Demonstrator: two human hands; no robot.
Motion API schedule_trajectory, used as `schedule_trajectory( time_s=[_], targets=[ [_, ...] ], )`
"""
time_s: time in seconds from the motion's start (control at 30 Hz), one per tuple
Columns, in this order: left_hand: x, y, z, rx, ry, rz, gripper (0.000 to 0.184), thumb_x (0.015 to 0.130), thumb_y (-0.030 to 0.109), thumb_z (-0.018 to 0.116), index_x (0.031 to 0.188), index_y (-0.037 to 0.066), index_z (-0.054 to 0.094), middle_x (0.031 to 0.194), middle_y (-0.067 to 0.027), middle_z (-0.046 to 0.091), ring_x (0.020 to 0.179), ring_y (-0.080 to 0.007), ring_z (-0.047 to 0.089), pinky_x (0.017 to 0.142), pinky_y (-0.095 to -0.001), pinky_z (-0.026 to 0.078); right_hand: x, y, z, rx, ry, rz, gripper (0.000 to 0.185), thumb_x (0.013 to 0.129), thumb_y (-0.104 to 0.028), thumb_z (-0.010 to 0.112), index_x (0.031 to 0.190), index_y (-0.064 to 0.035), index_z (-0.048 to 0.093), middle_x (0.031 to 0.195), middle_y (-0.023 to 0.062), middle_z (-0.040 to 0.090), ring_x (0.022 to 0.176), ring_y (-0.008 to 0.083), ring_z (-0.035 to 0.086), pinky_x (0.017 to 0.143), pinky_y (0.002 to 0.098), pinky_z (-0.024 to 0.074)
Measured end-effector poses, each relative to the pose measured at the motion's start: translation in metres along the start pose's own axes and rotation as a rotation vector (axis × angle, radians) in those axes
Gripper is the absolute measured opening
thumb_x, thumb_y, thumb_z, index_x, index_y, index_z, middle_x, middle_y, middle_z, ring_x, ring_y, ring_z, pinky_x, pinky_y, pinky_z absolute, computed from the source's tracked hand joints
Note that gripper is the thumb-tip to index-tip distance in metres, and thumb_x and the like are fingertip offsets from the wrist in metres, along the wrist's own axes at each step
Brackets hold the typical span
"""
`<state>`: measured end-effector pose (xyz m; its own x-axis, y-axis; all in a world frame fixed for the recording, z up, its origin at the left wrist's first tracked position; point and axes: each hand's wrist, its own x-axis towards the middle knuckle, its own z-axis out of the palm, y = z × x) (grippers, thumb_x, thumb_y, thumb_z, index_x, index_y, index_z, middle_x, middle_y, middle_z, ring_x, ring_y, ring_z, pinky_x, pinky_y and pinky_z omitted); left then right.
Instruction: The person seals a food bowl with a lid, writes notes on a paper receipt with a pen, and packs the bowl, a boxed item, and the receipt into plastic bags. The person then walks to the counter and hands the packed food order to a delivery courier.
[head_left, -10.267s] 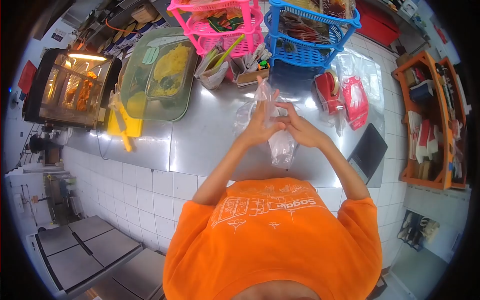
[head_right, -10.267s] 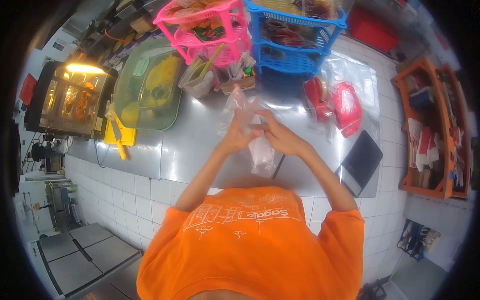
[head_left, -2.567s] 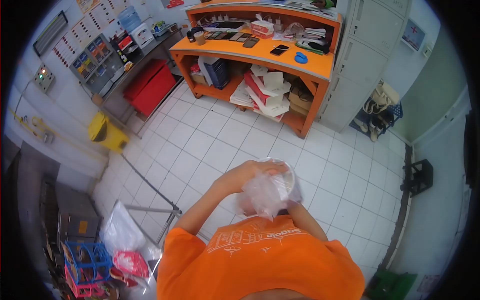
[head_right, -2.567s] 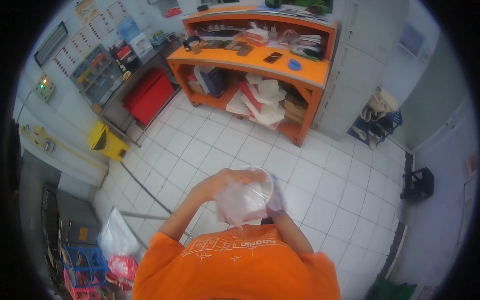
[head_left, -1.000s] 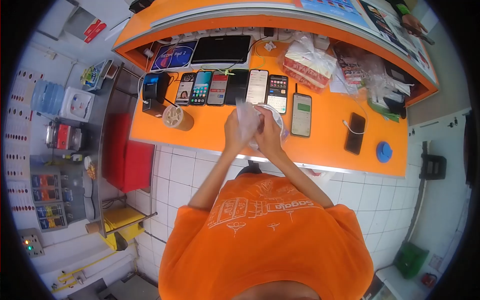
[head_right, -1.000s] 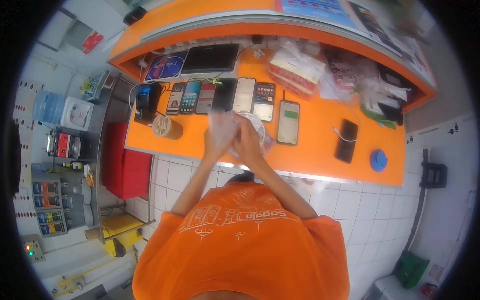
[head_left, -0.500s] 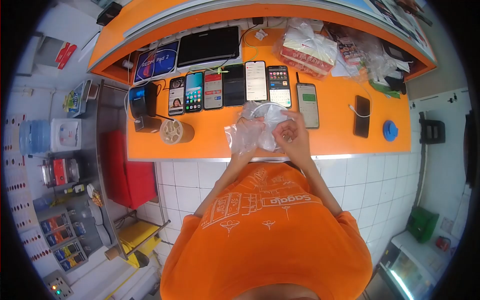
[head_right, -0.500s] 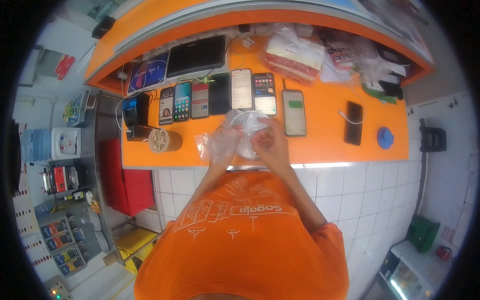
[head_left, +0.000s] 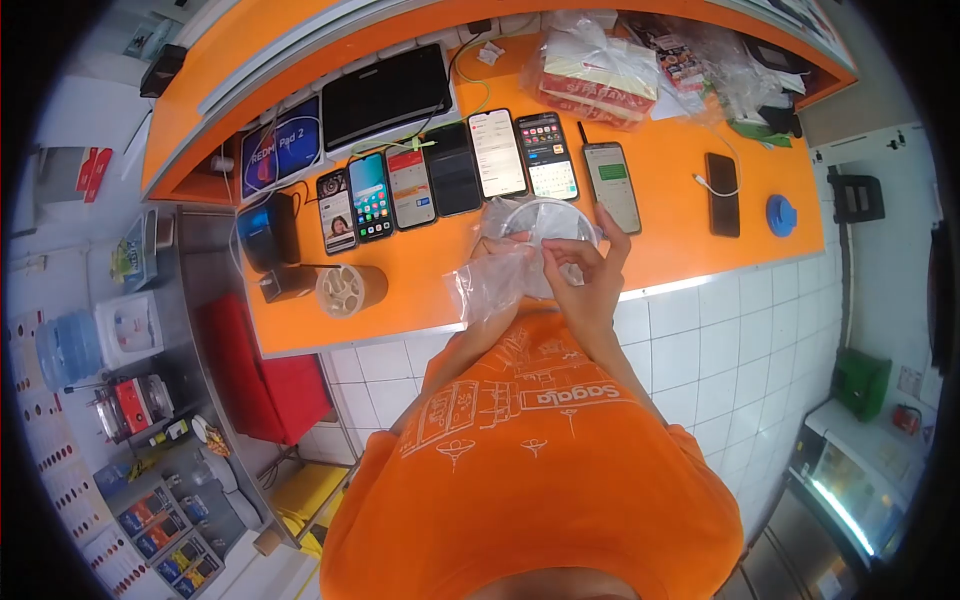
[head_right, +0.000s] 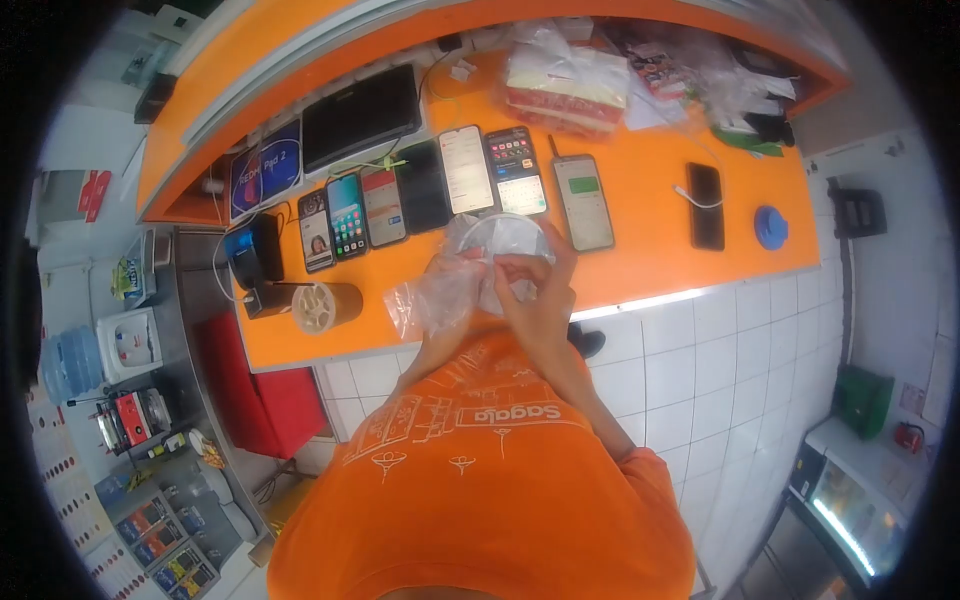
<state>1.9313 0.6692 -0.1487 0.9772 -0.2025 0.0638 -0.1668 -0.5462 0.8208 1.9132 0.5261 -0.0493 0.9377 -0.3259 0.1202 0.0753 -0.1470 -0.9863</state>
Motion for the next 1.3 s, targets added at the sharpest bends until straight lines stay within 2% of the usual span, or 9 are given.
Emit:
schedule_trajectory(
  time_s=[0.17, 0.67, 0.77, 0.87, 1.3],
  targets=[
    [0.003, -0.001, 0.003, -0.104, -0.019, -0.016, 0.011, 0.088, 0.004, 0.067, 0.097, 0.004, 0.06, 0.105, -0.0094, 0.07, 0.089, -0.0169, 0.068, 0.078, -0.0282, 0.054, -0.001, -0.005, 0.002, -0.144, -0.011, -0.074, 0.077, 0.083, 0.005, 0.073, 0.144, -0.0003, 0.028, 0.095, 0.0108, 0.072, 0.084, 0.0152, 0.068, 0.079, 0.0241, 0.0521],
    [-0.001, 0.006, -0.003, -0.407, -0.008, -0.083, 0.011, 0.091, 0.006, 0.065, 0.1, 0.004, 0.059, 0.106, -0.011, 0.069, 0.089, -0.0183, 0.067, 0.079, -0.0304, 0.055, 0.003, -0.014, 0.004, -0.211, -0.023, -0.078, 0.071, 0.084, 0.004, 0.071, 0.143, 0.0, 0.032, 0.091, 0.0099, 0.071, 0.079, 0.0153, 0.068, 0.075, 0.0244, 0.0521],
    [-0.002, 0.008, -0.005, -0.466, -0.003, -0.095, 0.011, 0.091, 0.006, 0.064, 0.101, 0.003, 0.059, 0.106, -0.0114, 0.069, 0.09, -0.0186, 0.066, 0.079, -0.0309, 0.055, 0.006, -0.01, 0.01, -0.251, -0.04, -0.171, 0.071, 0.083, 0.003, 0.072, 0.142, 0.0004, 0.033, 0.091, 0.0091, 0.071, 0.079, 0.0147, 0.067, 0.075, 0.0244, 0.052],
    [-0.002, 0.01, -0.01, -0.523, 0.011, -0.109, 0.012, 0.092, 0.006, 0.064, 0.101, 0.003, 0.059, 0.106, -0.0117, 0.069, 0.09, -0.0189, 0.066, 0.08, -0.0313, 0.055, 0.004, -0.017, 0.007, -0.271, -0.02, -0.098, 0.07, 0.083, 0.004, 0.072, 0.141, 0.0001, 0.034, 0.089, 0.0087, 0.07, 0.079, 0.0146, 0.067, 0.075, 0.0247, 0.052],
    [-0.007, 0.025, -0.019, -0.784, 0.03, -0.143, 0.012, 0.094, 0.008, 0.062, 0.104, 0.003, 0.058, 0.107, -0.0131, 0.067, 0.09, -0.0201, 0.066, 0.08, -0.0333, 0.056, 0.003, -0.012, 0.006, -0.287, 0.028, -0.147, 0.069, 0.082, 0.004, 0.073, 0.14, -0.0017, 0.036, 0.089, 0.0085, 0.07, 0.079, 0.0144, 0.067, 0.075, 0.025, 0.0522]
  ],
)
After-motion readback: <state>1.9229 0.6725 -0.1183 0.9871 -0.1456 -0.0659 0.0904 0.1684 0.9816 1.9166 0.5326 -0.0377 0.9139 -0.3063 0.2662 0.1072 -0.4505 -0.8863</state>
